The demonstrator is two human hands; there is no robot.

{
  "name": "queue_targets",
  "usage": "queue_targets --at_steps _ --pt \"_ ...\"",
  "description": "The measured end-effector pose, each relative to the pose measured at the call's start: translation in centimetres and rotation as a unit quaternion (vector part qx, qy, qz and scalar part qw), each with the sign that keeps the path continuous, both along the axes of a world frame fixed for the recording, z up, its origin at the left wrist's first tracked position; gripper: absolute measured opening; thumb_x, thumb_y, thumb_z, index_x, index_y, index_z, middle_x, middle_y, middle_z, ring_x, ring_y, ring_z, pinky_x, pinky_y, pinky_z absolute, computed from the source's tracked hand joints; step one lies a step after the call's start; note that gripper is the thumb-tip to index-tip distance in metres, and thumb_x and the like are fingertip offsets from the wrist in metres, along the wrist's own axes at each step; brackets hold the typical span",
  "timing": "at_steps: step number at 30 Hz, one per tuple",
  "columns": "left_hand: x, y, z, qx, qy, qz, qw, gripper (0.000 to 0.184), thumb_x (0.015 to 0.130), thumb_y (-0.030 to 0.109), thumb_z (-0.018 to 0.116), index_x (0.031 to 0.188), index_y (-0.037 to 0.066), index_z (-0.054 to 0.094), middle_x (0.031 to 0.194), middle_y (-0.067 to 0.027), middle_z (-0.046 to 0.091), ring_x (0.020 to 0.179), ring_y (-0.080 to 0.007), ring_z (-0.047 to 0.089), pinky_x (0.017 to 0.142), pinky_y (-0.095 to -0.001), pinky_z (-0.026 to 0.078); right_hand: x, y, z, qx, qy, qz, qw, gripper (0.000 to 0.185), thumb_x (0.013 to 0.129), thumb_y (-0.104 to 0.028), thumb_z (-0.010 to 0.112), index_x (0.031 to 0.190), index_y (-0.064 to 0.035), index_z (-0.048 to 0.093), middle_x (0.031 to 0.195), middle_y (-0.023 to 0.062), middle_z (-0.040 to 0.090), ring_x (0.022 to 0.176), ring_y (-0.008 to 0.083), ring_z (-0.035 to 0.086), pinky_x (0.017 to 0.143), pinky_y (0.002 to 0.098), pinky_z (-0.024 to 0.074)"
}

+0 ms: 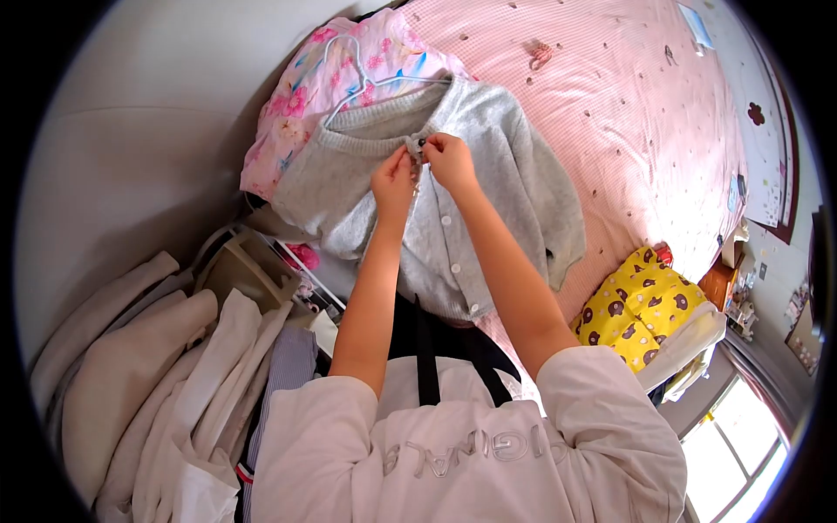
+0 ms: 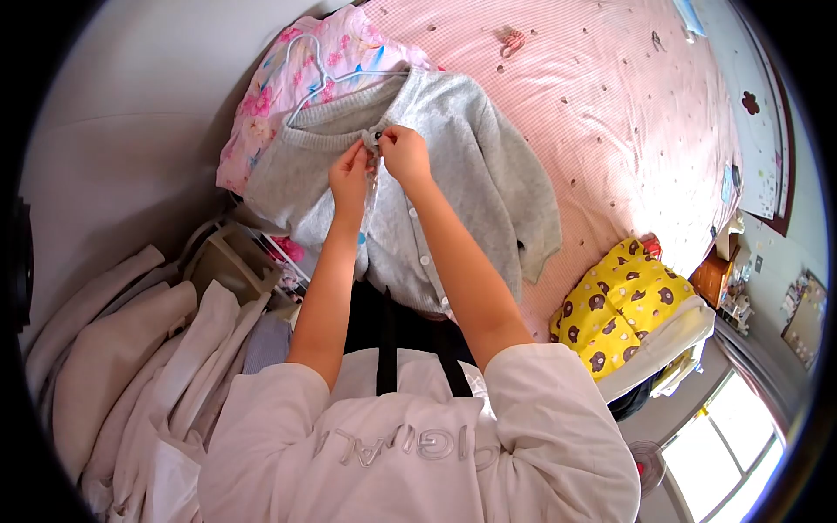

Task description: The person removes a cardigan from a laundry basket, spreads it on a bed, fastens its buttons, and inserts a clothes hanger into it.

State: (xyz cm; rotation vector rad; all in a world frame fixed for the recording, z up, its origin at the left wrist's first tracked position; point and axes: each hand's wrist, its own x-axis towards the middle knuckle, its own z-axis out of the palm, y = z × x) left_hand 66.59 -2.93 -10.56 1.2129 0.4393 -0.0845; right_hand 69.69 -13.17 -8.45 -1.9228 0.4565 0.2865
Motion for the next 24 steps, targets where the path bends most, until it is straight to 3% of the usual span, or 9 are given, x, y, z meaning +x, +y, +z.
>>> queue_targets --at_steps 2,5,9,12,18,20,24 --pt "0.0 0.0 0.0 0.046 -0.002 -0.008 0.999 0.023 0.082 0.008 0.053 0.1 -0.005 0.056 0.077 -0.0037 0.059 0.063 -0.0079 0.054 0.054 -0.0195 0.042 0.2 0.0 0.0 -0.011 0.006 0.036 0.999 0.017 0.074 -0.014 0.052 0.074 0.001 0.061 0.063 0.0112 0.06 0.055 0.0187 0.058 0.056 0.0293 0.0458" --pt "0.6 0.0 -1.3 0.256 -0.1 0.001 0.962 0.021 0.078 0.007 0.056 0.097 -0.003 0.057 0.077 -0.0085 0.061 0.062 -0.0132 0.056 0.054 -0.0244 0.043 0.7 -0.3 -0.4 0.044 0.051 0.064 0.996 0.023 0.077 -0.018 0.05 0.072 0.0014 0.061 0.061 0.0098 0.06 0.051 0.016 0.056 0.052 0.0278 0.0458" --pt "1.3 -0.2 -2.6 0.352 -0.117 -0.049 0.927 0.018 0.074 0.007 0.06 0.089 -0.002 0.058 0.077 -0.0098 0.061 0.066 -0.0142 0.058 0.058 -0.0247 0.045 1.4 -0.7 -3.4 0.148 0.099 0.047 0.983 0.031 0.078 -0.024 0.049 0.07 0.0028 0.061 0.061 0.0083 0.06 0.05 0.0134 0.056 0.048 0.0256 0.0447" --pt "1.8 -0.2 -2.2 0.392 -0.112 -0.06 0.911 0.018 0.072 0.008 0.061 0.087 0.001 0.058 0.072 -0.0086 0.06 0.063 -0.0156 0.057 0.057 -0.0254 0.045 1.2 -0.7 -4.9 0.122 0.076 0.048 0.988 0.033 0.078 -0.029 0.05 0.07 0.001 0.061 0.06 0.0087 0.059 0.052 0.0148 0.056 0.052 0.0288 0.0461" --pt "2.7 -0.2 -3.0 0.446 -0.012 -0.107 0.889 0.021 0.07 0.018 0.061 0.087 0.006 0.059 0.07 -0.0075 0.06 0.062 -0.02 0.057 0.056 -0.0302 0.044 1.2 -0.3 -3.9 -0.116 0.047 0.149 0.981 0.036 0.076 -0.038 0.05 0.077 -0.0051 0.063 0.072 0.0129 0.062 0.071 0.0274 0.06 0.064 0.0372 0.0469" --pt "3.2 0.0 -4.1 0.475 -0.018 -0.111 0.873 0.022 0.07 0.023 0.06 0.084 0.007 0.06 0.072 -0.0094 0.061 0.066 -0.0251 0.058 0.057 -0.0345 0.044 1.1 0.5 -2.6 -0.187 0.065 0.13 0.972 0.037 0.075 -0.039 0.051 0.077 -0.0036 0.062 0.075 0.0153 0.061 0.073 0.0295 0.059 0.066 0.038 0.0461" --pt "3.9 0.9 -4.5 0.412 -0.003 -0.15 0.899 0.021 0.069 0.022 0.059 0.082 0.006 0.061 0.072 -0.0102 0.061 0.065 -0.0259 0.059 0.057 -0.0354 0.044 1.5 1.2 -2.5 -0.302 0.043 0.092 0.948 0.036 0.072 -0.039 0.052 0.08 -0.0043 0.06 0.077 0.0159 0.061 0.077 0.0316 0.059 0.069 0.0388 0.0461"
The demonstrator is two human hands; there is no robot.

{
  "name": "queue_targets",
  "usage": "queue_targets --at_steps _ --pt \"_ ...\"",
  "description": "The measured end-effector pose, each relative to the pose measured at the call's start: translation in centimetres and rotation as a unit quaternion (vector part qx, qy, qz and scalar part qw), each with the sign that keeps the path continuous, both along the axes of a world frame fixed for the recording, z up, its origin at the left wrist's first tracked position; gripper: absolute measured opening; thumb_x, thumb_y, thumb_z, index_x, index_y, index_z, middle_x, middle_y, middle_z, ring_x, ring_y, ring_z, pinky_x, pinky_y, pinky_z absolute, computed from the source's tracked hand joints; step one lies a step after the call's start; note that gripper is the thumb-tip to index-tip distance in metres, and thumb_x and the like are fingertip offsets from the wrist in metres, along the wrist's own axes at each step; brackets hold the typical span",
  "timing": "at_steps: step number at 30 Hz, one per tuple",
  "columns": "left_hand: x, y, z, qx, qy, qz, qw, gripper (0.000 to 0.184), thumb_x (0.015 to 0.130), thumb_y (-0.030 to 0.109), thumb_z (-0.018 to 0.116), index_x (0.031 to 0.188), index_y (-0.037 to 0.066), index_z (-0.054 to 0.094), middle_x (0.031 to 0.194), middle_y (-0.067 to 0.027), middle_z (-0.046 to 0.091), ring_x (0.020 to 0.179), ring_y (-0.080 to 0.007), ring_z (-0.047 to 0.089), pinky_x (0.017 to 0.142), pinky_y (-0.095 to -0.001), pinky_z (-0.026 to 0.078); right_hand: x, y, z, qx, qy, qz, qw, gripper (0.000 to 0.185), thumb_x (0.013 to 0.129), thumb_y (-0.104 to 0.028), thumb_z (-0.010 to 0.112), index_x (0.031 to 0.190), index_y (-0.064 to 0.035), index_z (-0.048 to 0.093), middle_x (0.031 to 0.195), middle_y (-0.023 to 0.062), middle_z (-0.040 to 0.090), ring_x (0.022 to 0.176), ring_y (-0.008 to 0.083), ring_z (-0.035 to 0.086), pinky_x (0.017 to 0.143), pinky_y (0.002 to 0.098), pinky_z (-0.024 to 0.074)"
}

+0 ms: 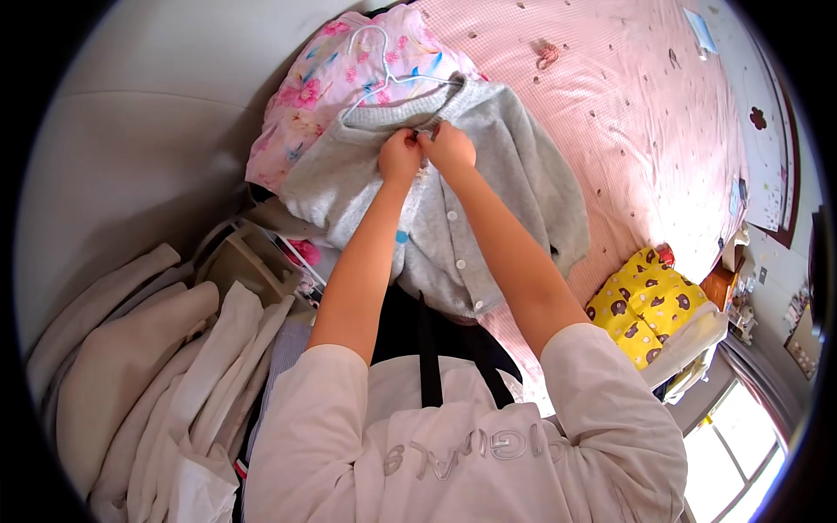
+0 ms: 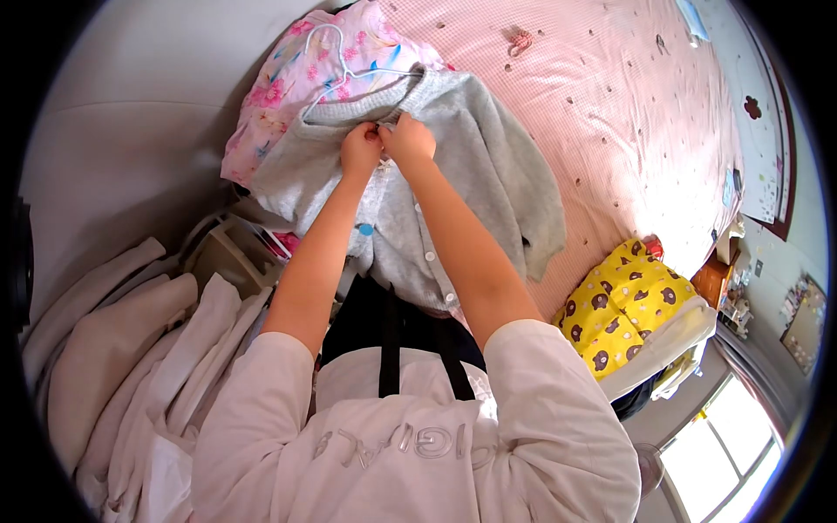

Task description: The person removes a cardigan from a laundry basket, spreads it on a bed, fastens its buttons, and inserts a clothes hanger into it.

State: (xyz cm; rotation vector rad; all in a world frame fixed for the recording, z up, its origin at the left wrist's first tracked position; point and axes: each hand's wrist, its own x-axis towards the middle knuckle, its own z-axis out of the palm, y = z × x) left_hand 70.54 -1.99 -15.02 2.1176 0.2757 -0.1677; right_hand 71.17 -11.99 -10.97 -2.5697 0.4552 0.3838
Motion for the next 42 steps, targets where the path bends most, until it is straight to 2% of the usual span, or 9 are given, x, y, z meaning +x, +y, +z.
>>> queue_targets --at_steps 5,8,12,25,31,35,38,41,42 --pt "0.2 0.7 -0.4 -0.021 -0.025 -0.041 0.999 0.017 0.07 0.014 0.057 0.083 0.003 0.06 0.069 -0.01 0.062 0.063 -0.0219 0.059 0.056 -0.032 0.045 0.2 0.3 -1.3 0.011 -0.008 0.063 0.998 0.027 0.074 -0.03 0.05 0.08 -0.0054 0.059 0.076 0.0156 0.06 0.074 0.0318 0.058 0.067 0.0402 0.046" --pt "0.4 1.8 -3.6 -0.307 0.069 -0.072 0.946 0.02 0.079 0.011 0.052 0.095 0.002 0.057 0.072 -0.0062 0.06 0.067 -0.0161 0.06 0.057 -0.0246 0.045 0.2 -0.7 -2.7 0.089 -0.043 0.087 0.991 0.022 0.076 -0.024 0.047 0.078 -0.0052 0.059 0.072 0.0157 0.06 0.069 0.0324 0.058 0.062 0.0408 0.045" --pt "0.7 2.7 -2.7 -0.396 0.174 -0.034 0.901 0.023 0.083 0.014 0.051 0.101 0.0 0.052 0.079 -0.0058 0.059 0.069 -0.0153 0.06 0.059 -0.0222 0.045 1.4 -2.5 -3.8 0.171 -0.052 0.104 0.978 0.02 0.075 -0.018 0.045 0.075 -0.0031 0.059 0.067 0.0139 0.06 0.062 0.0289 0.057 0.059 0.0378 0.0443" --pt "-0.1 2.3 -0.8 -0.334 0.154 -0.02 0.93 0.014 0.078 0.011 0.056 0.084 -0.001 0.055 0.068 -0.0055 0.059 0.054 -0.0117 0.056 0.047 -0.0191 0.042 0.3 -1.4 -2.1 0.359 0.074 0.001 0.93 0.028 0.074 -0.025 0.047 0.065 -0.001 0.058 0.058 0.0129 0.056 0.059 0.0237 0.055 0.056 0.0339 0.0431" --pt "-3.1 0.8 0.8 -0.072 -0.059 0.026 0.995 0.014 0.074 0.015 0.059 0.075 0.001 0.058 0.064 -0.0103 0.06 0.055 -0.0201 0.058 0.051 -0.0292 0.045 -0.3 0.3 -1.2 0.055 0.004 0.133 0.99 0.038 0.074 -0.037 0.048 0.075 -0.0013 0.062 0.066 0.0157 0.06 0.064 0.0262 0.059 0.061 0.035 0.0454" --pt "-3.5 0.0 2.0 -0.093 -0.063 0.067 0.991 0.014 0.076 0.013 0.058 0.075 -0.001 0.058 0.061 -0.0073 0.059 0.053 -0.0121 0.056 0.052 -0.0245 0.044 -0.8 -0.6 -1.0 0.179 -0.03 0.096 0.979 0.034 0.075 -0.03 0.045 0.072 -0.0007 0.06 0.076 0.0196 0.059 0.075 0.0338 0.057 0.068 0.0414 0.0444" --pt "-3.7 0.7 0.9 -0.153 -0.001 0.019 0.988 0.019 0.074 0.018 0.059 0.071 0.0 0.056 0.063 -0.0126 0.059 0.055 -0.0234 0.057 0.053 -0.0333 0.044 -1.7 -1.3 -1.3 0.194 -0.047 0.123 0.972 0.031 0.079 -0.026 0.043 0.069 -0.0009 0.059 0.07 0.0173 0.059 0.067 0.0306 0.058 0.062 0.0387 0.0452" --pt "-3.5 1.8 3.0 -0.019 -0.068 -0.069 0.995 0.019 0.077 0.018 0.057 0.072 0.0 0.055 0.062 -0.0089 0.058 0.052 -0.0187 0.055 0.049 -0.0306 0.043 -2.5 -1.5 -0.1 0.323 0.005 0.083 0.943 0.03 0.081 -0.024 0.045 0.067 -0.0005 0.057 0.061 0.014 0.058 0.057 0.0243 0.058 0.055 0.0343 0.0447" --pt "-3.5 2.0 3.2 -0.136 -0.004 -0.033 0.99 0.017 0.079 0.018 0.055 0.074 0.002 0.055 0.062 -0.0064 0.057 0.053 -0.0156 0.054 0.05 -0.0277 0.042 -2.4 -1.4 0.0 0.319 -0.024 0.095 0.943 0.03 0.081 -0.025 0.046 0.067 -0.0005 0.057 0.06 0.013 0.058 0.055 0.0224 0.057 0.053 0.0328 0.0443"
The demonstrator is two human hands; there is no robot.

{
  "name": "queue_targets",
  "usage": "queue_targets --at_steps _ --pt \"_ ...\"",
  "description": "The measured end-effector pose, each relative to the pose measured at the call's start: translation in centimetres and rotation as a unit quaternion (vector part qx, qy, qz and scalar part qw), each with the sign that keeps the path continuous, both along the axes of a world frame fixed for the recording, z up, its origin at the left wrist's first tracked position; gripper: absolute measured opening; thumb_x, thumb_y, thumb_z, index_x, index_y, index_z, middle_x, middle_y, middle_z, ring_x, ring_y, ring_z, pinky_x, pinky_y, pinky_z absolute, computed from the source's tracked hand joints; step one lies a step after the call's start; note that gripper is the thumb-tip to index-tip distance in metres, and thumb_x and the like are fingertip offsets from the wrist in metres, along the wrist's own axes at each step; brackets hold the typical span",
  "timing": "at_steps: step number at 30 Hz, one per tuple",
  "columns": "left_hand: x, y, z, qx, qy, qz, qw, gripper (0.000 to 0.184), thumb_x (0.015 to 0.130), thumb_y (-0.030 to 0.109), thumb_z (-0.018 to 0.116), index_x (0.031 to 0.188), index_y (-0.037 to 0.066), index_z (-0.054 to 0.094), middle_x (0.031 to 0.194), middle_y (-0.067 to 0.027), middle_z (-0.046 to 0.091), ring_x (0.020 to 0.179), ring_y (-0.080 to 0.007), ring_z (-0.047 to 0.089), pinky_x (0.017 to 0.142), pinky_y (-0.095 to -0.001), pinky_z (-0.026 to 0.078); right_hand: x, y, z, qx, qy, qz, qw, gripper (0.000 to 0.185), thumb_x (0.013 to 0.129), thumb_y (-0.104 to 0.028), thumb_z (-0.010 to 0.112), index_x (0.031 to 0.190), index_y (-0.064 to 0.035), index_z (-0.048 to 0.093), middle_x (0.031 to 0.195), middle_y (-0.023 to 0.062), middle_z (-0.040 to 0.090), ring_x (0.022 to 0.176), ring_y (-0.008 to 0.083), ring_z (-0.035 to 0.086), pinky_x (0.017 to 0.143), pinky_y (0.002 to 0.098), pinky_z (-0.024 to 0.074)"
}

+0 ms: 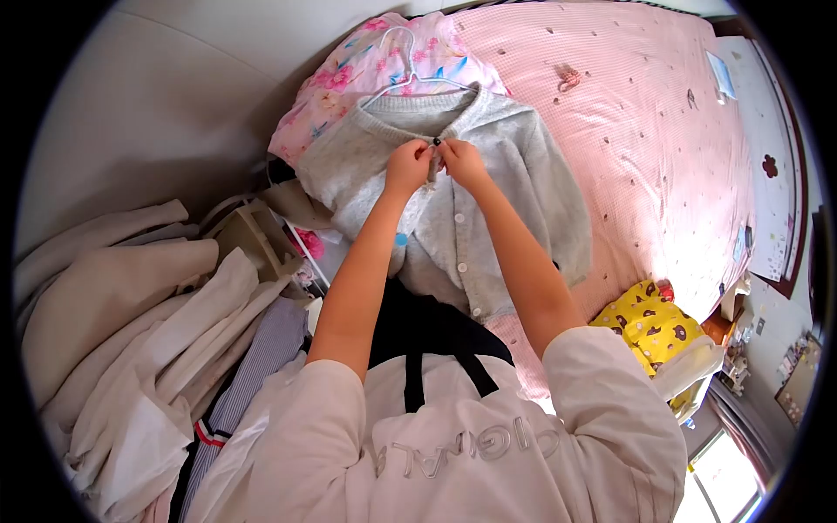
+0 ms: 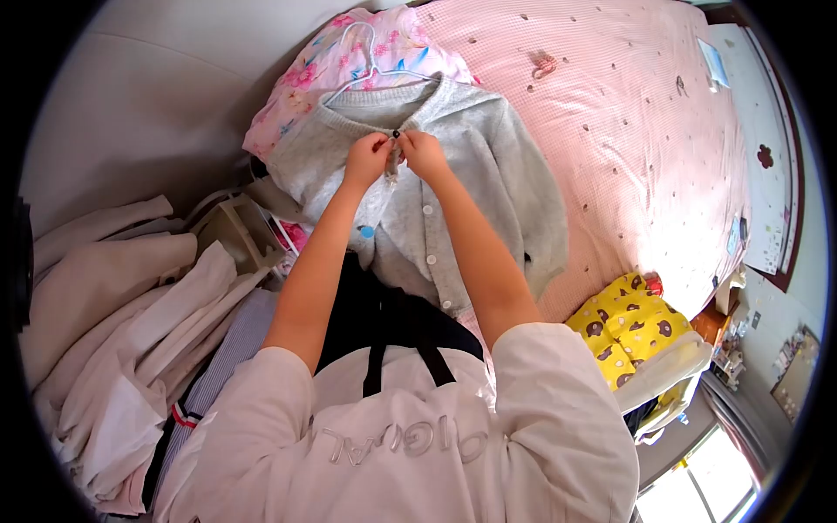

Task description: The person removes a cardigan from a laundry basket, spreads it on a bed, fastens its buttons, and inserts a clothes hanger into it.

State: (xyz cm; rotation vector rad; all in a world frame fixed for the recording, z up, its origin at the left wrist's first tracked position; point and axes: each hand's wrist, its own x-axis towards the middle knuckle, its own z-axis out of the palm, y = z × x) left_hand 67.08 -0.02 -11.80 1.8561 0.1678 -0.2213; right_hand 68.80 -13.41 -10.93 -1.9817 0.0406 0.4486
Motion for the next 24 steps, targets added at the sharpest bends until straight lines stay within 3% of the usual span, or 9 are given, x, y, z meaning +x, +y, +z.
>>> queue_targets --at_steps 2,6,9,13,16,19,22,24 --pt "0.0 0.2 0.4 -0.227 0.146 0.044 0.962 0.014 0.082 0.018 0.052 0.078 0.005 0.055 0.063 -0.0012 0.054 0.055 -0.0096 0.051 0.05 -0.0217 0.041 -0.1 -0.1 0.0 -0.002 -0.061 -0.01 0.998 0.03 0.081 -0.025 0.049 0.067 -0.0004 0.057 0.056 0.0111 0.057 0.051 0.0186 0.056 0.05 0.0299 0.0434" --pt "0.0 0.5 0.7 -0.308 0.219 0.053 0.924 0.012 0.083 0.02 0.052 0.081 0.008 0.053 0.066 0.0009 0.052 0.06 -0.0081 0.051 0.055 -0.0203 0.042 -0.8 -0.7 1.2 -0.009 -0.009 -0.071 0.997 0.026 0.079 -0.024 0.054 0.071 0.0 0.058 0.058 0.0073 0.058 0.052 0.0142 0.056 0.051 0.0272 0.0432" --pt "-0.2 0.5 0.8 -0.291 0.191 0.029 0.937 0.013 0.084 0.019 0.05 0.081 0.007 0.053 0.067 0.001 0.052 0.061 -0.0081 0.052 0.057 -0.0205 0.043 -1.7 -1.1 -0.1 0.12 -0.008 -0.102 0.987 0.021 0.079 -0.02 0.054 0.077 0.0004 0.058 0.062 0.0058 0.059 0.054 0.0113 0.055 0.05 0.0252 0.0432" --pt "-0.3 0.0 0.5 -0.22 0.133 -0.002 0.966 0.014 0.086 0.018 0.048 0.082 0.005 0.053 0.066 0.001 0.052 0.063 -0.0078 0.052 0.058 -0.0204 0.043 -2.0 -0.9 -0.3 0.133 0.003 -0.111 0.985 0.017 0.079 -0.015 0.052 0.082 0.0008 0.056 0.064 0.0049 0.057 0.055 0.0101 0.054 0.051 0.0236 0.0437" --pt "0.1 0.2 0.1 -0.096 0.024 -0.038 0.994 0.014 0.083 0.017 0.052 0.083 0.003 0.052 0.063 -0.0025 0.052 0.06 -0.0128 0.052 0.055 -0.0248 0.042 -1.4 -1.0 -0.6 0.13 0.015 -0.087 0.988 0.016 0.078 -0.013 0.05 0.083 0.0007 0.057 0.067 0.0073 0.059 0.059 0.0143 0.056 0.055 0.0259 0.0449" --pt "-1.1 0.2 1.7 0.205 -0.15 -0.072 0.964 0.018 0.074 0.018 0.059 0.082 0.004 0.051 0.064 -0.0094 0.052 0.063 -0.0232 0.054 0.056 -0.0344 0.042 -1.4 -1.1 -1.5 0.061 -0.048 -0.142 0.987 0.017 0.076 -0.011 0.049 0.086 -0.0006 0.057 0.072 0.012 0.06 0.066 0.0235 0.059 0.061 0.032 0.0463" --pt "-4.3 -0.7 3.0 0.239 -0.06 -0.027 0.969 0.025 0.068 0.02 0.063 0.084 0.007 0.048 0.069 -0.0109 0.052 0.067 -0.0291 0.053 0.057 -0.0399 0.041 -3.1 -2.4 -2.3 -0.103 -0.08 -0.165 0.978 0.019 0.074 -0.013 0.05 0.088 -0.0026 0.057 0.077 0.0157 0.06 0.075 0.0315 0.058 0.066 0.0374 0.0458" --pt "-6.6 -0.9 2.6 0.272 -0.053 -0.026 0.96 0.027 0.068 0.02 0.063 0.087 0.008 0.047 0.073 -0.0099 0.052 0.068 -0.029 0.053 0.057 -0.0405 0.041 -4.4 -2.6 -3.3 -0.121 -0.058 -0.16 0.978 0.021 0.073 -0.014 0.052 0.091 -0.0036 0.056 0.078 0.0159 0.06 0.076 0.0329 0.057 0.067 0.0392 0.0453"
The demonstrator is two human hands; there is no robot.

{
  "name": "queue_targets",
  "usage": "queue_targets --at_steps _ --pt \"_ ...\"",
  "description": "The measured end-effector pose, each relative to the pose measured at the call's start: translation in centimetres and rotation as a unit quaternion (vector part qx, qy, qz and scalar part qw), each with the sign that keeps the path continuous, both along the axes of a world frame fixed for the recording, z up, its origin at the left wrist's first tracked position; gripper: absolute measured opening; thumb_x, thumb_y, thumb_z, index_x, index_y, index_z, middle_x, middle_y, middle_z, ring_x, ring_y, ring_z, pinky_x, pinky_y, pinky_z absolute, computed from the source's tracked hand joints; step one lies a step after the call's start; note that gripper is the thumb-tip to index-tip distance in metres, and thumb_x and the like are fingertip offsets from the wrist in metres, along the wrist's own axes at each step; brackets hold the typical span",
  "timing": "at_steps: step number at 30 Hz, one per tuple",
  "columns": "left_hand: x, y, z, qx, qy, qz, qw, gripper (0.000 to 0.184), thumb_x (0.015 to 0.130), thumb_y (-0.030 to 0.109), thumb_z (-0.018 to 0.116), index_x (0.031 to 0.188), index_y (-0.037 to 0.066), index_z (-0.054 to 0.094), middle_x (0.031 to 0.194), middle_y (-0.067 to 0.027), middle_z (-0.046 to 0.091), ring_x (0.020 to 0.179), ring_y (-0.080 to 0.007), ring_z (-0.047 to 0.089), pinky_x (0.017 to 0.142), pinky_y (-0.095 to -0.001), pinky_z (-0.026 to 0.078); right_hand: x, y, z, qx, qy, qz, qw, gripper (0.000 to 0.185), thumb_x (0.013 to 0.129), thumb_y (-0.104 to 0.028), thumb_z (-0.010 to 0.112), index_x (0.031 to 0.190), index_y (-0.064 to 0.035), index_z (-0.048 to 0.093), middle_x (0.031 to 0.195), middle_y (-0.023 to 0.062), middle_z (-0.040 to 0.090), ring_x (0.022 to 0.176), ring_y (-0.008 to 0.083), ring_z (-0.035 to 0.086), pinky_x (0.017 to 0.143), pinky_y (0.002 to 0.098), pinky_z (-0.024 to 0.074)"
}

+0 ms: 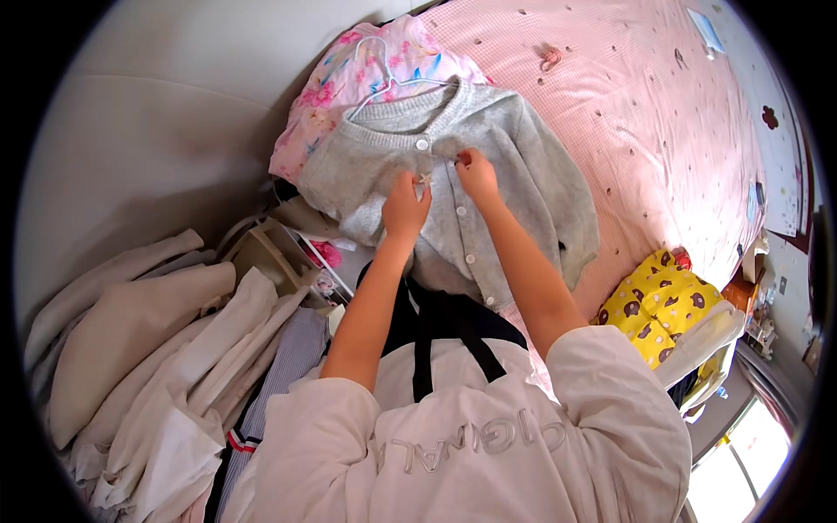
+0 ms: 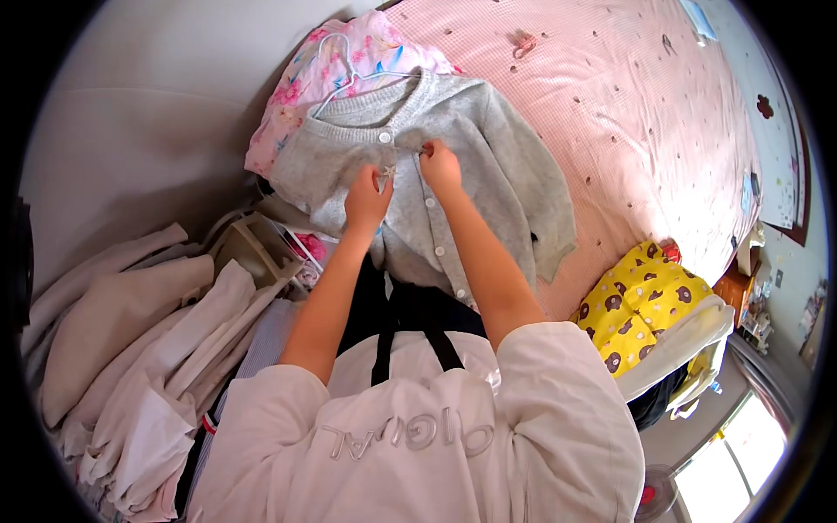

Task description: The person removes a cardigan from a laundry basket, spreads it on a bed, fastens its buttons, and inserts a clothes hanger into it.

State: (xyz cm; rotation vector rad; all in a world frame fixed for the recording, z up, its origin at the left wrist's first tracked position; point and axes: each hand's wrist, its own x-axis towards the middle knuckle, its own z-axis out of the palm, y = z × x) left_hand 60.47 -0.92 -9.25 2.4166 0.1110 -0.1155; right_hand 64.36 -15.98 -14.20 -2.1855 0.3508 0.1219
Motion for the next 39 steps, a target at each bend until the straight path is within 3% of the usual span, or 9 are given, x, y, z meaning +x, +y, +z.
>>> queue_targets --at_steps 7,11,17,21,24,27,30,36,39 --pt "-2.3 -1.2 -1.1 0.091 -0.112 -0.013 0.989 0.037 0.063 0.018 0.066 0.092 0.007 0.045 0.088 -0.0103 0.05 0.083 -0.0297 0.05 0.065 -0.0387 0.042 -1.4 1.1 -0.3 -0.037 0.089 -0.079 0.992 0.024 0.071 -0.015 0.056 0.09 -0.0023 0.052 0.08 0.0167 0.06 0.079 0.0345 0.056 0.071 0.0409 0.0438" --pt "-1.3 -0.9 -1.9 0.156 -0.115 -0.009 0.981 0.041 0.063 0.016 0.065 0.097 0.007 0.045 0.092 -0.0106 0.048 0.087 -0.0305 0.048 0.068 -0.0385 0.042 -1.6 1.2 -2.9 -0.036 -0.002 -0.06 0.998 0.028 0.069 -0.017 0.06 0.09 0.0003 0.053 0.08 0.0154 0.061 0.075 0.0331 0.058 0.067 0.0382 0.0445" --pt "-0.6 0.1 -3.4 0.117 -0.103 0.003 0.988 0.022 0.069 0.01 0.054 0.09 0.005 0.052 0.081 -0.009 0.054 0.079 -0.0288 0.052 0.064 -0.0398 0.043 0.0 0.7 -6.2 0.059 0.051 -0.054 0.995 0.024 0.068 -0.014 0.059 0.085 0.0017 0.056 0.079 0.0124 0.062 0.065 0.0222 0.059 0.059 0.0315 0.0452" --pt "-0.4 1.3 -4.3 -0.132 -0.005 0.062 0.989 0.015 0.075 0.011 0.051 0.086 0.001 0.056 0.07 -0.004 0.055 0.066 -0.019 0.053 0.058 -0.0331 0.042 0.0 0.3 -6.2 0.192 0.134 -0.057 0.971 0.02 0.071 -0.012 0.057 0.086 0.0012 0.057 0.073 0.0075 0.06 0.06 0.0133 0.055 0.054 0.0268 0.044" --pt "-0.7 2.4 -5.1 -0.423 0.161 0.128 0.883 0.018 0.082 0.014 0.052 0.09 0.0 0.057 0.071 0.0025 0.054 0.062 -0.006 0.047 0.054 -0.0225 0.038 -0.7 -0.1 -4.5 0.253 0.156 -0.031 0.954 0.018 0.073 -0.011 0.055 0.086 0.0009 0.057 0.07 0.0055 0.058 0.059 0.0112 0.054 0.053 0.0245 0.0434" --pt "-1.3 3.3 -4.2 -0.508 0.26 0.149 0.808 0.018 0.083 0.013 0.05 0.094 0.001 0.057 0.074 0.0013 0.056 0.064 -0.0062 0.05 0.054 -0.0204 0.038 -2.5 0.2 -2.3 0.217 0.126 0.008 0.968 0.016 0.075 -0.011 0.055 0.086 0.0012 0.057 0.069 0.005 0.058 0.059 0.0105 0.053 0.053 0.0233 0.0432" --pt "-2.0 1.6 -2.3 -0.584 0.234 0.2 0.751 0.018 0.083 0.012 0.051 0.096 0.002 0.057 0.077 0.0009 0.058 0.064 -0.0057 0.051 0.055 -0.0185 0.039 -5.1 1.0 0.2 0.208 0.105 0.027 0.972 0.016 0.076 -0.011 0.055 0.086 0.0011 0.056 0.069 0.0047 0.058 0.059 0.0101 0.053 0.054 0.0232 0.0433" --pt "-3.2 1.2 -3.5 -0.561 0.201 0.184 0.782 0.018 0.078 0.005 0.053 0.094 0.0 0.057 0.08 -0.0001 0.059 0.065 -0.0072 0.053 0.058 -0.0211 0.042 -7.5 2.1 2.9 0.177 0.05 0.029 0.982 0.014 0.077 -0.012 0.056 0.084 -0.0003 0.056 0.067 0.0039 0.058 0.058 0.0099 0.053 0.054 0.0238 0.043" --pt "-4.2 1.9 -4.1 -0.389 0.162 0.085 0.903 0.018 0.074 0.01 0.058 0.089 0.001 0.06 0.078 -0.0053 0.061 0.067 -0.0164 0.057 0.06 -0.0282 0.045 -8.1 1.9 3.3 0.148 0.036 0.036 0.988 0.014 0.076 -0.013 0.056 0.083 -0.0008 0.056 0.065 0.0046 0.057 0.057 0.0106 0.054 0.054 0.0249 0.043"
